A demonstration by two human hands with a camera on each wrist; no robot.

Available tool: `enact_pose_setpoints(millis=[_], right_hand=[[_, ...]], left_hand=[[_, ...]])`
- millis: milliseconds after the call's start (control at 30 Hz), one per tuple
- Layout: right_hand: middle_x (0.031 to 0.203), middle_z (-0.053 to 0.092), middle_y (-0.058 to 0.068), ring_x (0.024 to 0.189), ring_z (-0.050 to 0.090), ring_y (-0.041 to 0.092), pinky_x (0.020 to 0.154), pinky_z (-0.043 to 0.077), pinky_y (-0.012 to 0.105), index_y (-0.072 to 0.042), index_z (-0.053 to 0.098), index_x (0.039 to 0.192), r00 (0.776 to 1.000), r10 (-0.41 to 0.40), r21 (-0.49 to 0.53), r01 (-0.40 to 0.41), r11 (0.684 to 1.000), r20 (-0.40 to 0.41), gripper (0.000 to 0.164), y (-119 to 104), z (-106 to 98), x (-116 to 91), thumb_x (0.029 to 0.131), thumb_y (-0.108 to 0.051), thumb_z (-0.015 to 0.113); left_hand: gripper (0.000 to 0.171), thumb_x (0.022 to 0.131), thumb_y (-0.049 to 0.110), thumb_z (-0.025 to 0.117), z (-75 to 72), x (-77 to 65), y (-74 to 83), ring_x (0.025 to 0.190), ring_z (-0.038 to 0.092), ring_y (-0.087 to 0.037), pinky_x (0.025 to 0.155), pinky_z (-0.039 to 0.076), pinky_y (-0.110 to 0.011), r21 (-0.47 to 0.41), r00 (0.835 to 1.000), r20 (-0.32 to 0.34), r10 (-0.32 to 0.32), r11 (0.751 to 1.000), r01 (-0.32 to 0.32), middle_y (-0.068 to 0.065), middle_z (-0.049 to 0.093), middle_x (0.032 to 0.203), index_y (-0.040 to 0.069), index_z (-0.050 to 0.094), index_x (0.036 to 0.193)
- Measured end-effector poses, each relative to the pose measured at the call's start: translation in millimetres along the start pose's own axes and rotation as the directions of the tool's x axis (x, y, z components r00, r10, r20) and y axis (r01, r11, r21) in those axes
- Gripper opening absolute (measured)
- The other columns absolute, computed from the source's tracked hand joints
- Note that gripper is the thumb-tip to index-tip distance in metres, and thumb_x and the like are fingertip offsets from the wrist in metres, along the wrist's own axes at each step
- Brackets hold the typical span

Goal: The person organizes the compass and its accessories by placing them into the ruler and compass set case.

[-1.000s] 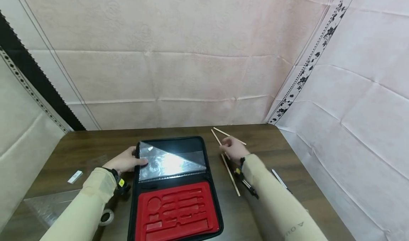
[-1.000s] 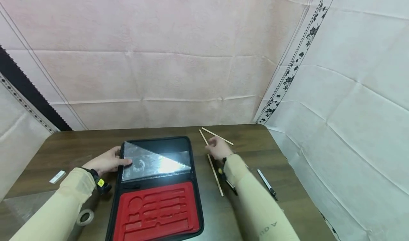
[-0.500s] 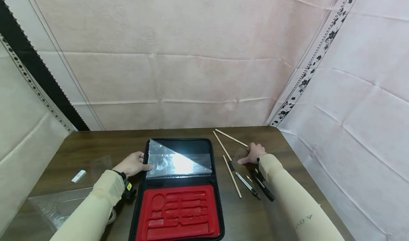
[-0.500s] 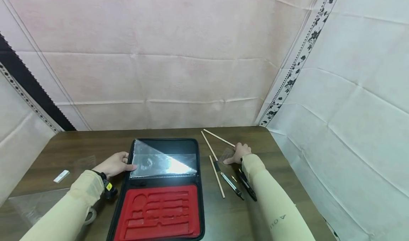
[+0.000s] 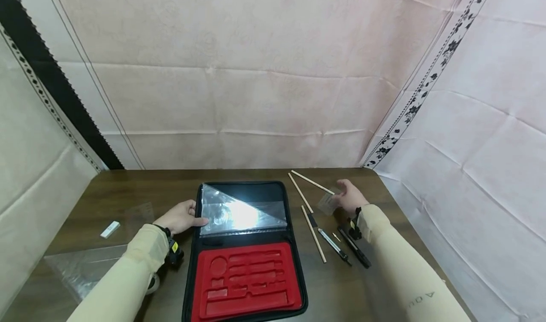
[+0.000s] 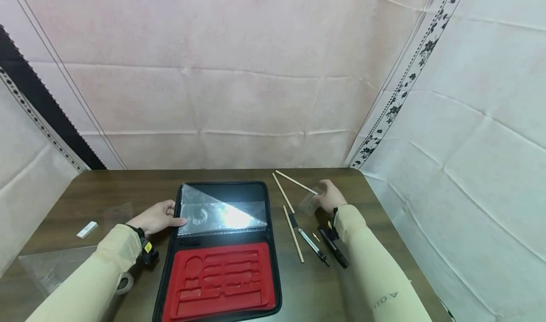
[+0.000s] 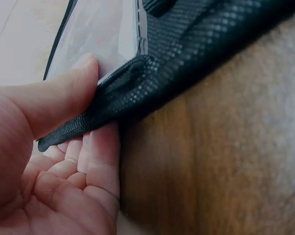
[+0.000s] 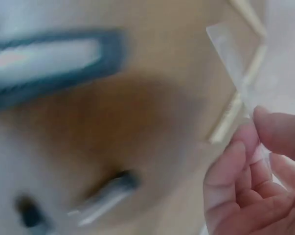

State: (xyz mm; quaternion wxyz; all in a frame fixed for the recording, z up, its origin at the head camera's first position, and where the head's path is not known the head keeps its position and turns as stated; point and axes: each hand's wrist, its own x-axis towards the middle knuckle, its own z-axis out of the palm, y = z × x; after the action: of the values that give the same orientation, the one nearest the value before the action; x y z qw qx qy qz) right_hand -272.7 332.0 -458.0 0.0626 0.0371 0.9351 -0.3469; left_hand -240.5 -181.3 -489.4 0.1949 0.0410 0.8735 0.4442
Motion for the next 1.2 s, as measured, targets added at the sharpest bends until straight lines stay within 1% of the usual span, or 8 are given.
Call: enact_pose_setpoints(millis=[100,233,433,533,600,700,900,1200], right_hand=[[0.099,0.064,0.021,0.075,0.062,0.02,0.065,0.05,0.032,0.0,0.033,0.145,0.997,-0.055,0.041,0.053,0.998,0.048,0.055,-17.5,-6.7,1.5,0.096,-0.006,0.057],[0.1,0.062,0.021,0.072,0.06,0.02,0.063,0.049,0.03,-0.003,0.037,0.141,0.995,-0.073,0.125,0.064,0.99,0.067,0.048,-49.2,1.8,5.3,0.097,-0.005,0.056],[0.098,0.064,0.022,0.089,0.064,0.037,0.077,0.051,0.041,-0.002,0.033,0.135,0.996,-0.088,0.361,0.074,0.93,0.023,0.046,-95.3,49.6,15.2,0.097,-0.011,0.058],[0.093,0.064,0.015,0.087,0.063,0.034,0.079,0.049,0.045,-0.006,0.037,0.129,0.998,-0.058,0.436,0.043,0.899,0.022,0.041,-109.0,76.6,17.4,0.097,-0.017,0.061],[0.091,0.066,0.012,0.085,0.063,0.025,0.075,0.048,0.04,-0.007,0.04,0.122,0.998,-0.061,0.447,0.042,0.893,0.027,0.035,-112.5,93.1,19.3,0.096,-0.017,0.062],[0.086,0.067,0.01,0.081,0.063,0.017,0.066,0.042,0.034,-0.008,0.044,0.113,0.996,-0.084,0.402,0.072,0.913,0.011,0.028,-113.0,112.8,22.8,0.095,-0.016,0.063],[0.083,0.059,0.003,0.075,0.056,0.018,0.067,0.041,0.032,-0.009,0.05,0.101,0.985,-0.153,0.12,0.162,0.979,-0.082,0.023,-104.5,130.1,28.8,0.091,-0.015,0.07],[0.09,0.052,0.006,0.082,0.05,0.02,0.076,0.042,0.036,-0.007,0.055,0.107,0.977,-0.214,-0.112,0.212,0.971,-0.01,0.03,-110.9,129.7,26.2,0.087,-0.019,0.074]], left_hand=[[0.046,0.084,0.03,0.077,-1.7,0.1,-0.1,0.09,0.052,-0.026,0.08,0.042,-0.042,0.0,1.0,0.002,-0.004,1.0,0.004,-0.011,0.059,0.095,0.002,0.051,0.11],[0.046,0.084,0.03,0.077,0.0,0.7,0.6,0.089,0.053,-0.025,0.081,0.042,-0.042,-0.009,1.0,0.001,-0.009,1.0,0.009,-0.01,0.06,0.095,0.002,0.051,0.11],[0.044,0.084,0.029,0.077,-1.4,1.0,5.0,0.089,0.053,-0.025,0.081,0.042,-0.042,0.016,1.0,-0.014,-0.009,1.0,0.009,-0.01,0.06,0.096,0.003,0.052,0.109],[0.043,0.084,0.026,0.077,-0.8,1.7,5.3,0.088,0.054,-0.025,0.081,0.042,-0.042,0.013,1.0,-0.013,-0.004,1.0,0.004,-0.012,0.06,0.096,0.001,0.051,0.108],[0.042,0.084,0.025,0.077,0.6,1.9,4.8,0.086,0.054,-0.025,0.08,0.042,-0.041,0.012,1.0,-0.018,-0.008,1.0,0.008,-0.011,0.06,0.093,0.001,0.051,0.107],[0.039,0.084,0.023,0.077,3.5,1.2,3.8,0.082,0.053,-0.023,0.076,0.04,-0.038,0.024,0.999,-0.034,-0.021,0.999,0.022,-0.01,0.058,0.089,0.001,0.051,0.104],[0.038,0.083,0.021,0.078,9.6,0.9,10.0,0.077,0.048,-0.023,0.067,0.038,-0.035,0.106,0.999,-0.05,0.003,0.994,0.002,-0.009,0.052,0.082,0.0,0.051,0.1],[0.04,0.081,0.025,0.079,7.5,3.9,12.9,0.077,0.048,-0.023,0.065,0.038,-0.035,0.156,0.998,-0.066,-0.02,0.987,0.03,-0.009,0.05,0.082,0.001,0.052,0.099]])
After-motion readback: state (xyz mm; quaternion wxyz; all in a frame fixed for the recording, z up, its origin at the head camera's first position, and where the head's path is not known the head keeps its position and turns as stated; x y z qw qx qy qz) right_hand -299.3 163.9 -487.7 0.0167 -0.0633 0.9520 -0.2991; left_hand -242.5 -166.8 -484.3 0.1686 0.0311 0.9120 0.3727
